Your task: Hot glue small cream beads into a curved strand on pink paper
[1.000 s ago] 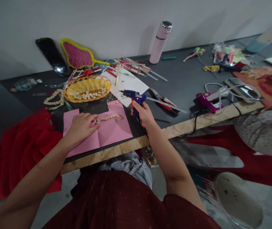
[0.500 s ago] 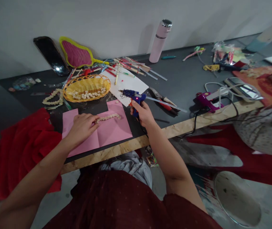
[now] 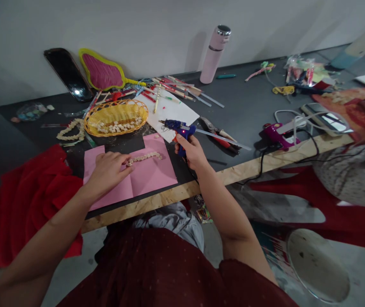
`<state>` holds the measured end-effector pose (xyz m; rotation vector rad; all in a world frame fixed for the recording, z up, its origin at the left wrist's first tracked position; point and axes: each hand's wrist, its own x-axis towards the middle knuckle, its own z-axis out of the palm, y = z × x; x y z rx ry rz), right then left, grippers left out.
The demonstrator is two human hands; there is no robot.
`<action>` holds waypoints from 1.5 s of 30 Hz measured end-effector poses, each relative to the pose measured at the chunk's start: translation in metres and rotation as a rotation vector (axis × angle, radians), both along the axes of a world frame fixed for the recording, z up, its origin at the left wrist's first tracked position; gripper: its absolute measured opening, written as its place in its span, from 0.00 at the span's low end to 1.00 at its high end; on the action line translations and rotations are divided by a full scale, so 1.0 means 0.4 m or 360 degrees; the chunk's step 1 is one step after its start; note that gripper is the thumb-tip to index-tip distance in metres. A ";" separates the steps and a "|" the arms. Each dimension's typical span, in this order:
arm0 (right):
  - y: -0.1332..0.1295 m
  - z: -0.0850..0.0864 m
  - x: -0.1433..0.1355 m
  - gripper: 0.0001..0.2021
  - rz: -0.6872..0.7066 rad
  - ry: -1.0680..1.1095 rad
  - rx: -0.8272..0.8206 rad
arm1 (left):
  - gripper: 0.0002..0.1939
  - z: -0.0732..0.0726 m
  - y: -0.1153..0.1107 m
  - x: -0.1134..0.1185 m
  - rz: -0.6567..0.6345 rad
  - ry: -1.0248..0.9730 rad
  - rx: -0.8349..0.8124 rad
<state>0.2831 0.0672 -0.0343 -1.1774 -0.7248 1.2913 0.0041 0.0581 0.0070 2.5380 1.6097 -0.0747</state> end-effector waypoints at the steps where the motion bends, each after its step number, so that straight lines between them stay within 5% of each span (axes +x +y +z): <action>1: -0.001 0.001 0.000 0.27 0.0001 -0.0004 -0.0004 | 0.17 0.000 0.000 -0.002 -0.0004 0.0005 0.0011; 32: -0.002 0.002 -0.001 0.25 0.0001 -0.0044 -0.0008 | 0.11 0.006 0.008 -0.004 -0.0040 -0.0062 -0.0094; 45: -0.003 0.000 -0.005 0.26 -0.0015 -0.0028 0.0031 | 0.18 0.042 -0.001 -0.071 -0.0049 -0.0071 -0.0031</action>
